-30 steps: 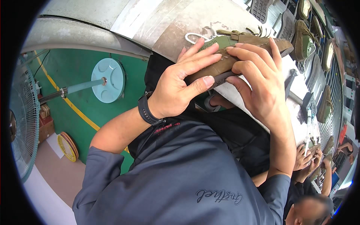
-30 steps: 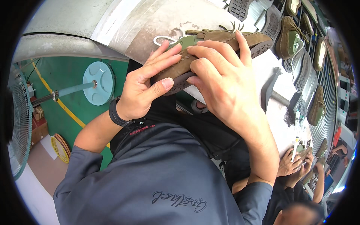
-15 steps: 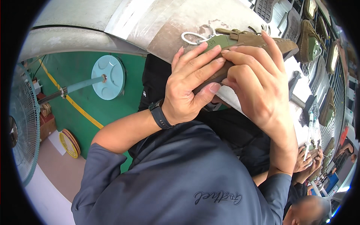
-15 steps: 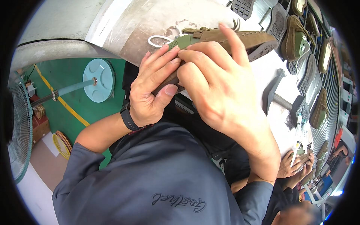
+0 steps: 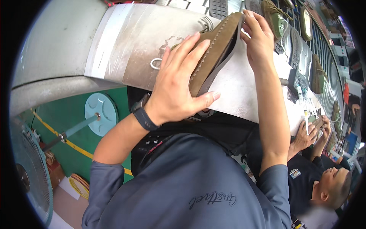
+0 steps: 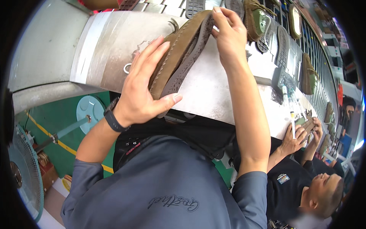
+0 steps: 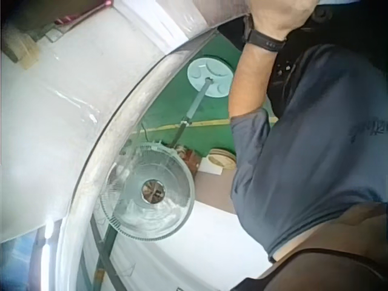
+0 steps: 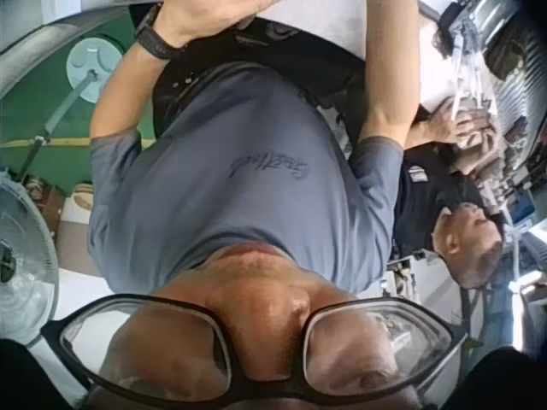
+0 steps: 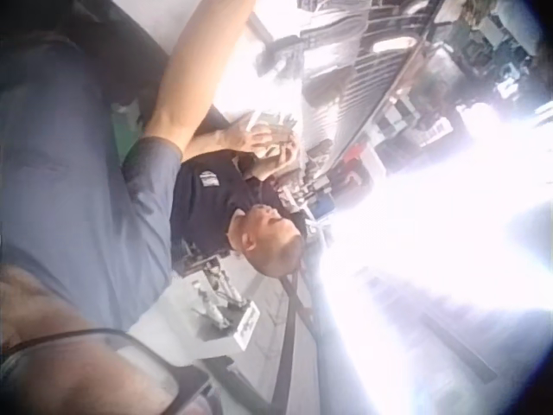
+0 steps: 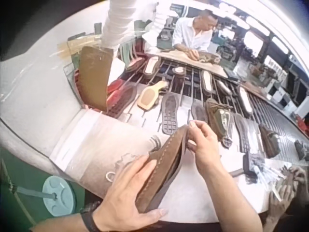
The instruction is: The person attaches shoe soles to shoe uppers by pressing them together by hand, taps along the edges using a hammer, and places the assembled shoes back onto the conveyor belt.
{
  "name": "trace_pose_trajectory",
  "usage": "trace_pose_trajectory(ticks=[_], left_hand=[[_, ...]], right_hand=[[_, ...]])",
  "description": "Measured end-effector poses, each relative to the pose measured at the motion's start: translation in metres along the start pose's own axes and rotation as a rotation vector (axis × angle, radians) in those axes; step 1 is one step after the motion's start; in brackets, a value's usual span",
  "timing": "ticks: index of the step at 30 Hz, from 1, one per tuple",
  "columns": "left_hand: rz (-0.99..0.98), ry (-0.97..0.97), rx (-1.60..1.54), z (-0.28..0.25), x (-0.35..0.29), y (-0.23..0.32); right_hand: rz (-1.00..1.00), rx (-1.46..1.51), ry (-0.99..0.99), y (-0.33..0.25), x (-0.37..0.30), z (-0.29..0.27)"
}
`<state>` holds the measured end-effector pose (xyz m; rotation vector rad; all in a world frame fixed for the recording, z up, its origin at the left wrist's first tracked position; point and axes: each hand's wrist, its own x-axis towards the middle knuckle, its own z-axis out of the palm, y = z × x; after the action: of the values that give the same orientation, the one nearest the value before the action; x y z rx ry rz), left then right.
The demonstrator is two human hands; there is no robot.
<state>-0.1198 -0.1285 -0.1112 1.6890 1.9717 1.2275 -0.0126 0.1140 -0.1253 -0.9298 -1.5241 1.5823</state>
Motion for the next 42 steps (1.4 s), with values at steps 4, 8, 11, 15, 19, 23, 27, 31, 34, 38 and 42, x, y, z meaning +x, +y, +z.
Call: trace_pose_trajectory(ticks=[4,8,11,15,19,23,27,31,34,38,42], left_hand=[[0.042,-0.059,-0.057,0.004,0.011,-0.014],[0.035,-0.097,-0.046,0.004,0.012,-0.014],[0.036,-0.092,-0.076,0.005,0.013,-0.016],[0.027,-0.093,-0.096,0.004,0.012,-0.014],[0.066,-0.076,-0.128,0.008,0.016,-0.016],[0.068,-0.06,-0.1,0.008,0.013,-0.016],[0.041,-0.088,-0.085,0.006,0.013,-0.014],[0.047,-0.073,-0.081,0.007,0.012,-0.014],[0.036,-0.081,-0.072,0.007,0.012,-0.014],[0.032,-0.079,-0.075,0.007,0.012,-0.015],[0.039,-0.078,-0.081,0.008,0.013,-0.013]], right_hand=[[0.016,-0.019,-0.053,0.003,0.016,0.011],[0.037,-0.068,-0.076,0.013,0.018,0.016],[0.013,0.036,0.005,0.007,0.016,0.032],[-0.05,0.021,0.05,0.006,0.014,0.037],[-0.181,-0.167,0.15,-0.001,0.009,0.039],[-0.159,-0.345,0.119,-0.013,0.003,0.04],[-0.212,-0.218,0.006,-0.006,-0.012,0.038],[-0.11,-0.038,-0.016,0.004,-0.01,0.038],[-0.093,-0.024,-0.029,0.008,-0.007,0.038],[-0.032,0.04,0.061,0.001,-0.01,0.044],[-0.527,-0.656,0.314,-0.01,-0.019,0.049]])
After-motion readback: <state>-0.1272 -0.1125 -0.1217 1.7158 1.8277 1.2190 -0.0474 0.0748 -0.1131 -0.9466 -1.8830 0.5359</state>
